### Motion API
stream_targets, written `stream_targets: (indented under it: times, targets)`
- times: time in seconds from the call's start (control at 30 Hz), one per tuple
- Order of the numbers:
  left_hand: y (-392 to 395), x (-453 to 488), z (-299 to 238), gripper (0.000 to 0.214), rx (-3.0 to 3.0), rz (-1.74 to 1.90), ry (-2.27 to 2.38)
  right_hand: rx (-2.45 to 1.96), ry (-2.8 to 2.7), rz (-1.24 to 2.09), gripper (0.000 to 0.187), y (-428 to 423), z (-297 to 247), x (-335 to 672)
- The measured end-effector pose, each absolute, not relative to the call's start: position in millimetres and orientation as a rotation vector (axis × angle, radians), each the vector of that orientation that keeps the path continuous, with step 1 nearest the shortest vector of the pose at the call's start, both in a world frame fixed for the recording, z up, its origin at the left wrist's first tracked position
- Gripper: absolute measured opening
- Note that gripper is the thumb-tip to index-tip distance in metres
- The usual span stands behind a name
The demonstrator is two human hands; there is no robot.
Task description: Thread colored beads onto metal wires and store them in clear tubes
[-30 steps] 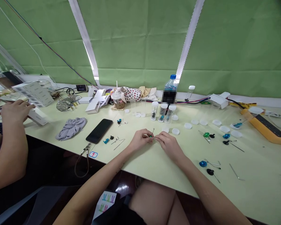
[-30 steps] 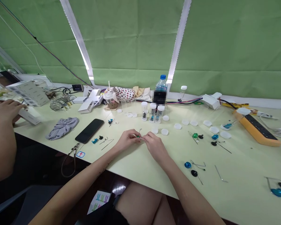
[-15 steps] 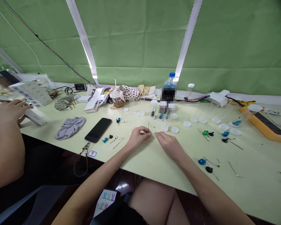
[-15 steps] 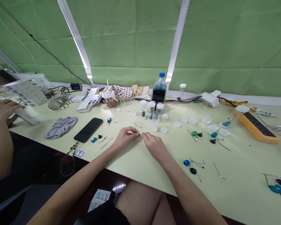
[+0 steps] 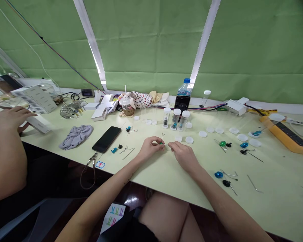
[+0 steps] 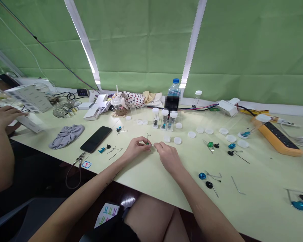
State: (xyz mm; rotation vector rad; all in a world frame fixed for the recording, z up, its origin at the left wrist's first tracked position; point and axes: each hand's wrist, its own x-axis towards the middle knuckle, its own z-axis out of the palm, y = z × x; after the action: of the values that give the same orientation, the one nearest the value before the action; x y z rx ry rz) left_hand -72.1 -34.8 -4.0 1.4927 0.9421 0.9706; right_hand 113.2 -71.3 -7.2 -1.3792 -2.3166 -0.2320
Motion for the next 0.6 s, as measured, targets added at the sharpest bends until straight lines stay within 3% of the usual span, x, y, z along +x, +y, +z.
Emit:
stream_targets:
  times: [0.2, 0.6]
  targets:
    - [-33.6, -72.8, -5.0, 0.025, 1.447, 0.972, 0.933, -1.362, -2.28, -0.277, 0.021, -71.2, -5.9, 110.9]
    - [-35.0, -70.6, -3.8, 0.029, 1.409, 0.953, 0.9, -1.177, -2.343, -0.752, 0.029, -74.9, 0.1, 110.9]
